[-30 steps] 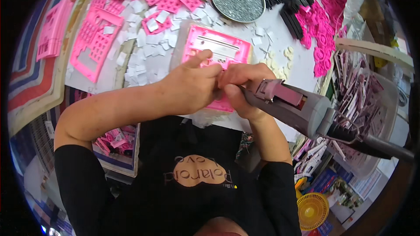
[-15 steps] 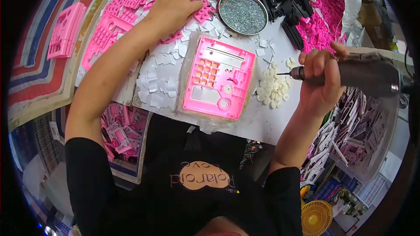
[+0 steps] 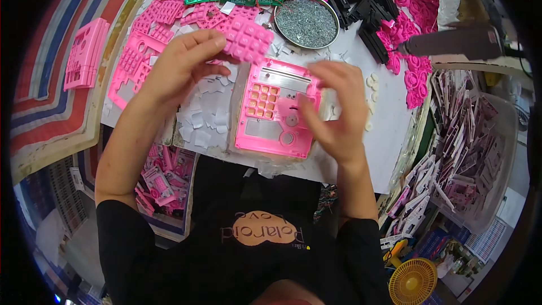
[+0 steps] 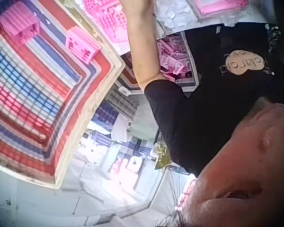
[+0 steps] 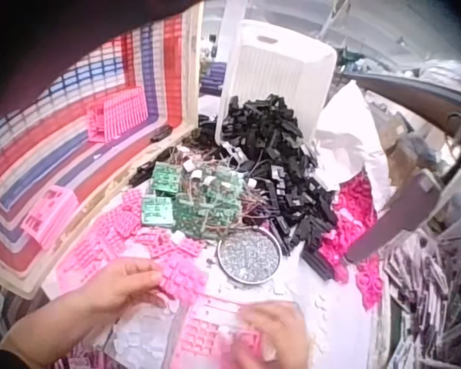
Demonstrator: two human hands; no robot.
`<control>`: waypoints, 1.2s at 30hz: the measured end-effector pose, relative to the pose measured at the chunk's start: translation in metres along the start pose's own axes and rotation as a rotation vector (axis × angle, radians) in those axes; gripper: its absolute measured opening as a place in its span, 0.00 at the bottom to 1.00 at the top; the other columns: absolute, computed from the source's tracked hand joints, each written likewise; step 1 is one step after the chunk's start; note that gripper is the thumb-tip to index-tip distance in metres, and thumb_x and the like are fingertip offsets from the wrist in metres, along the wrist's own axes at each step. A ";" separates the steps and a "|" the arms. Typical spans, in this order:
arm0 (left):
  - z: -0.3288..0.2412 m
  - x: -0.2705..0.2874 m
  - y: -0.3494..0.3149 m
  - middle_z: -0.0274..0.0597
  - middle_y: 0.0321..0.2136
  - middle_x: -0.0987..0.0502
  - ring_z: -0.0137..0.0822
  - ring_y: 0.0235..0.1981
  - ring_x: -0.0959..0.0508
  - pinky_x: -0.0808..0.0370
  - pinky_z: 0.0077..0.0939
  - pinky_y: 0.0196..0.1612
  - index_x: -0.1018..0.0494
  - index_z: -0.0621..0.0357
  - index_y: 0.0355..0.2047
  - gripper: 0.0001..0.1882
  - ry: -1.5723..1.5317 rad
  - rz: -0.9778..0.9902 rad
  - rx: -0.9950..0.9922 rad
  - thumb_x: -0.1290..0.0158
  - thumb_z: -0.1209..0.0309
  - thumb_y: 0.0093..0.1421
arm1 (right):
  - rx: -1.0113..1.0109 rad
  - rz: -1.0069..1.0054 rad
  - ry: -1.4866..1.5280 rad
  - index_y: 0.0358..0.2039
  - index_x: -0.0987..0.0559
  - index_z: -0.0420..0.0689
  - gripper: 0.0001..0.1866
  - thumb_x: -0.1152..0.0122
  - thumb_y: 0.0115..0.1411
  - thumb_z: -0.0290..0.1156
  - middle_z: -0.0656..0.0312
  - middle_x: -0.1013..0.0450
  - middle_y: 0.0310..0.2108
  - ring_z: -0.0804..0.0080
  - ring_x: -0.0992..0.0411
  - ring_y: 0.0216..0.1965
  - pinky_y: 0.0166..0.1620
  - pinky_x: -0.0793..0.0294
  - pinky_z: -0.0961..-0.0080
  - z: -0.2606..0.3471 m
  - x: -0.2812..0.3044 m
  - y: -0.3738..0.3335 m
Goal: Assemble a pink electronic toy piggy bank by installing the circuit board and internal components.
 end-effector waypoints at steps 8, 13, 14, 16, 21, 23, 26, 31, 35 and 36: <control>0.010 -0.051 -0.040 0.40 0.40 0.18 0.29 0.43 0.21 0.26 0.26 0.48 0.22 0.66 0.45 0.13 0.296 0.005 -0.029 0.46 0.68 0.67 | -0.014 0.208 -0.085 0.43 0.20 0.42 0.21 0.26 0.48 0.28 0.58 0.22 0.37 0.65 0.26 0.32 0.37 0.27 0.74 0.011 -0.057 0.007; -0.031 -0.044 -0.061 0.42 0.37 0.18 0.31 0.37 0.20 0.27 0.25 0.41 0.21 0.65 0.42 0.10 0.739 -0.114 -0.316 0.45 0.73 0.63 | -0.517 0.388 0.288 0.40 0.20 0.37 0.14 0.29 0.54 0.28 0.62 0.22 0.27 0.79 0.29 0.23 0.28 0.29 0.79 -0.051 -0.069 -0.020; -0.036 -0.036 -0.064 0.42 0.35 0.17 0.30 0.35 0.21 0.27 0.24 0.37 0.20 0.64 0.41 0.09 0.790 -0.180 -0.353 0.44 0.73 0.62 | -0.615 0.419 0.360 0.39 0.20 0.37 0.14 0.29 0.54 0.29 0.62 0.23 0.26 0.77 0.29 0.23 0.28 0.28 0.77 -0.063 -0.072 -0.031; -0.027 -0.030 -0.061 0.42 0.33 0.17 0.30 0.34 0.21 0.28 0.24 0.35 0.19 0.64 0.39 0.08 0.773 -0.179 -0.342 0.44 0.75 0.61 | -0.713 0.458 0.381 0.40 0.20 0.37 0.14 0.30 0.55 0.29 0.64 0.23 0.27 0.80 0.30 0.24 0.29 0.29 0.79 -0.075 -0.079 -0.045; -0.018 -0.031 -0.059 0.40 0.33 0.17 0.29 0.32 0.22 0.28 0.24 0.35 0.19 0.63 0.39 0.08 0.836 -0.133 -0.349 0.44 0.74 0.61 | -0.471 0.465 0.016 0.44 0.21 0.39 0.18 0.30 0.54 0.32 0.57 0.22 0.35 0.66 0.24 0.27 0.33 0.24 0.69 -0.067 -0.084 -0.034; -0.018 -0.021 -0.060 0.39 0.33 0.17 0.29 0.32 0.22 0.28 0.24 0.34 0.19 0.63 0.39 0.08 0.830 -0.170 -0.335 0.44 0.74 0.61 | -0.363 0.437 -0.128 0.47 0.22 0.40 0.21 0.30 0.53 0.34 0.53 0.24 0.43 0.59 0.23 0.34 0.38 0.23 0.65 -0.050 -0.076 -0.027; -0.027 -0.004 -0.062 0.39 0.32 0.17 0.28 0.31 0.22 0.29 0.22 0.34 0.19 0.62 0.38 0.08 0.863 -0.250 -0.348 0.43 0.73 0.62 | -0.072 0.431 -0.229 0.53 0.25 0.40 0.29 0.30 0.53 0.40 0.48 0.31 0.55 0.50 0.27 0.49 0.49 0.25 0.59 -0.021 -0.071 -0.025; -0.046 0.036 -0.044 0.37 0.34 0.18 0.26 0.35 0.22 0.28 0.22 0.39 0.20 0.64 0.41 0.11 0.916 -0.330 -0.314 0.45 0.69 0.65 | 0.006 0.788 -0.329 0.65 0.37 0.34 0.50 0.37 0.52 0.60 0.45 0.45 0.69 0.47 0.49 0.72 0.66 0.48 0.40 0.005 -0.105 -0.079; -0.078 0.079 0.002 0.43 0.26 0.19 0.33 0.27 0.21 0.27 0.29 0.33 0.19 0.61 0.37 0.14 1.160 -0.482 -0.373 0.43 0.61 0.62 | 0.085 0.827 -0.447 0.66 0.37 0.36 0.53 0.39 0.51 0.64 0.48 0.46 0.70 0.51 0.50 0.72 0.66 0.52 0.34 -0.002 -0.099 -0.077; -0.084 0.095 0.016 0.45 0.26 0.19 0.37 0.27 0.20 0.26 0.33 0.33 0.19 0.61 0.37 0.17 1.239 -0.535 -0.353 0.43 0.58 0.62 | 0.076 0.833 -0.440 0.66 0.37 0.36 0.53 0.39 0.51 0.64 0.49 0.46 0.70 0.51 0.50 0.72 0.66 0.52 0.34 -0.001 -0.101 -0.078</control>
Point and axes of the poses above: each hand's wrist, its own y-axis towards the middle knuckle, its own x-axis out of the back of the hand, z = x × y, the point moved 10 cm from there along y, towards the middle knuckle
